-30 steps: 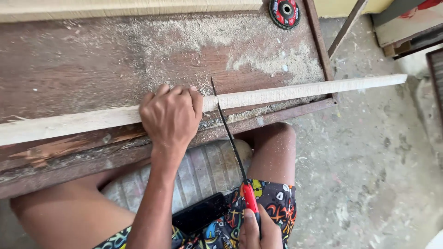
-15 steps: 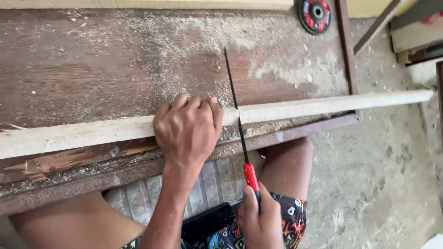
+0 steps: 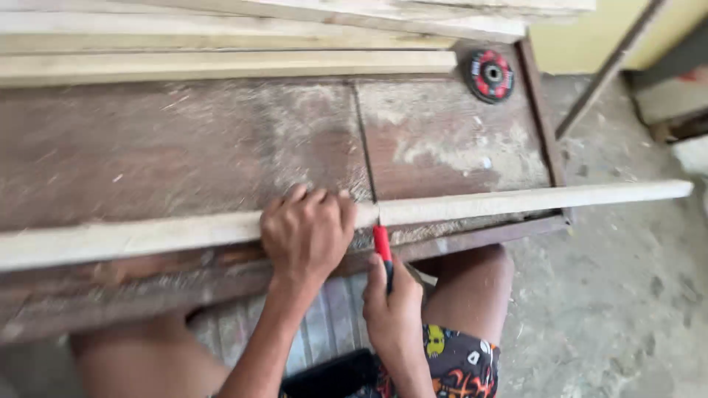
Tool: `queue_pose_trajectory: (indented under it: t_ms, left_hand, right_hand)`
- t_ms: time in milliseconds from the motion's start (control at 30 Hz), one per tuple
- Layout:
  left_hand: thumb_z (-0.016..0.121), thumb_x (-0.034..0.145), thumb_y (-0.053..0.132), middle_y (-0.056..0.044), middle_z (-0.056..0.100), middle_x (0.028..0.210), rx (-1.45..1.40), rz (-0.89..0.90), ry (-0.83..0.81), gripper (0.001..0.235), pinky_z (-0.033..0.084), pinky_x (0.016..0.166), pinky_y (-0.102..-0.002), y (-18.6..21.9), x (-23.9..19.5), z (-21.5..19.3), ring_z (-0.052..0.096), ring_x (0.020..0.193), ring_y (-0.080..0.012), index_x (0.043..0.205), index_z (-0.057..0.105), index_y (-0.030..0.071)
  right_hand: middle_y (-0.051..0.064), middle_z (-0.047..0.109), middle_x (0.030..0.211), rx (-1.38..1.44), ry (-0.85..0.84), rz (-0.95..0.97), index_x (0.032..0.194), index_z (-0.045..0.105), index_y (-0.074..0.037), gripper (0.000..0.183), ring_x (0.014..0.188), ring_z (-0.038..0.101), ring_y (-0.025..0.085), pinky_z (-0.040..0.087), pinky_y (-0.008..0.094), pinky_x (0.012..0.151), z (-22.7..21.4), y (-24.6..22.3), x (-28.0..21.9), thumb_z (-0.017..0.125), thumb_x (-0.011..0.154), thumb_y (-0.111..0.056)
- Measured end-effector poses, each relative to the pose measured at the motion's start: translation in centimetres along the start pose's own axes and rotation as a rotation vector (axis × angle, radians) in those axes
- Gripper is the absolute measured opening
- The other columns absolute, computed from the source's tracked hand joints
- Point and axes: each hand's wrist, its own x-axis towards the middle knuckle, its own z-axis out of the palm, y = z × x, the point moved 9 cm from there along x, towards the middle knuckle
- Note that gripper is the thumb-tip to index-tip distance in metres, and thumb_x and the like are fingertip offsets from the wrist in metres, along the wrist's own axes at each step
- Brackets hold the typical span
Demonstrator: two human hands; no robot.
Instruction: Sawing a thin wooden strip into two pieces using a hand saw on a workbench.
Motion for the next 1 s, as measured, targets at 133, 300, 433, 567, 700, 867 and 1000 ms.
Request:
queue_pose_trajectory:
  t_ms: [133,300,433,567,700,867,1000]
  left_hand:
    - [0.058,0.095,0.022,0.002,0.065,0.054,0.026,0.007,-0.029,0.045,0.039,0.046,-0.036,0.3,-0.9,1.0,0.060,0.054,-0.0150,0.051,0.066,0.017]
    - [0.047,0.105,0.028,0.002,0.059,0.048,-0.071,-0.089,-0.041,0.059,0.042,0.049,-0.037,-1.3,-0.8,2.9,0.056,0.044,-0.0138,0.048,0.057,0.019]
    - [0.046,0.105,0.027,0.005,0.051,0.042,-0.084,-0.057,-0.041,0.060,0.041,0.048,-0.036,-1.0,-1.4,3.1,0.048,0.037,-0.0109,0.045,0.051,0.022]
    - [0.045,0.106,0.031,0.006,0.044,0.042,-0.025,-0.108,-0.083,0.062,0.051,0.055,-0.040,-1.6,-1.3,3.5,0.038,0.033,-0.0089,0.045,0.047,0.024]
    - [0.049,0.102,0.024,-0.002,0.061,0.049,0.128,-0.002,0.012,0.056,0.052,0.052,-0.040,-0.3,-1.1,1.1,0.059,0.042,-0.0194,0.048,0.065,0.017]
    - [0.055,0.106,0.029,0.005,0.058,0.052,0.022,-0.068,-0.064,0.053,0.039,0.048,-0.033,-1.4,-1.7,3.4,0.054,0.047,-0.0117,0.054,0.060,0.019]
    - [0.056,0.108,0.029,0.004,0.068,0.057,0.047,0.007,-0.066,0.057,0.040,0.051,-0.033,-0.5,-2.1,1.6,0.076,0.073,-0.0181,0.052,0.064,0.018]
  right_hand:
    - [0.004,0.061,0.049,0.030,-0.080,0.130,0.077,0.052,-0.012,0.038,0.041,0.062,0.022,0.049,0.040,0.056,-0.7,-0.2,-1.6,0.045,0.105,-0.037]
    - [0.004,0.064,0.060,-0.044,-0.108,0.053,0.078,0.053,-0.014,0.044,0.058,0.063,0.032,0.042,0.047,0.068,-1.6,0.6,-5.2,0.041,0.104,-0.047]
    - [0.003,0.061,0.053,0.059,-0.138,0.220,0.075,0.055,-0.012,0.041,0.049,0.058,0.021,0.045,0.039,0.059,-4.2,2.8,-10.8,0.049,0.103,-0.040]
    - [0.000,0.073,0.057,-0.069,-0.177,0.442,0.091,0.072,-0.020,0.036,0.061,0.069,0.020,0.051,0.033,0.071,-5.3,6.5,-14.4,0.051,0.095,-0.049]
    - [-0.001,0.072,0.054,-0.078,-0.143,0.399,0.085,0.067,-0.024,0.031,0.061,0.076,0.022,0.055,0.032,0.069,-4.2,7.5,-15.0,0.054,0.094,-0.051]
    - [-0.002,0.068,0.050,-0.043,-0.102,0.392,0.079,0.068,-0.020,0.034,0.049,0.069,0.017,0.052,0.034,0.060,-4.0,7.3,-13.1,0.054,0.095,-0.047]
    - [0.003,0.063,0.055,0.066,-0.087,0.284,0.077,0.061,-0.012,0.035,0.049,0.057,0.015,0.045,0.035,0.052,-1.8,5.1,-8.7,0.056,0.101,-0.038]
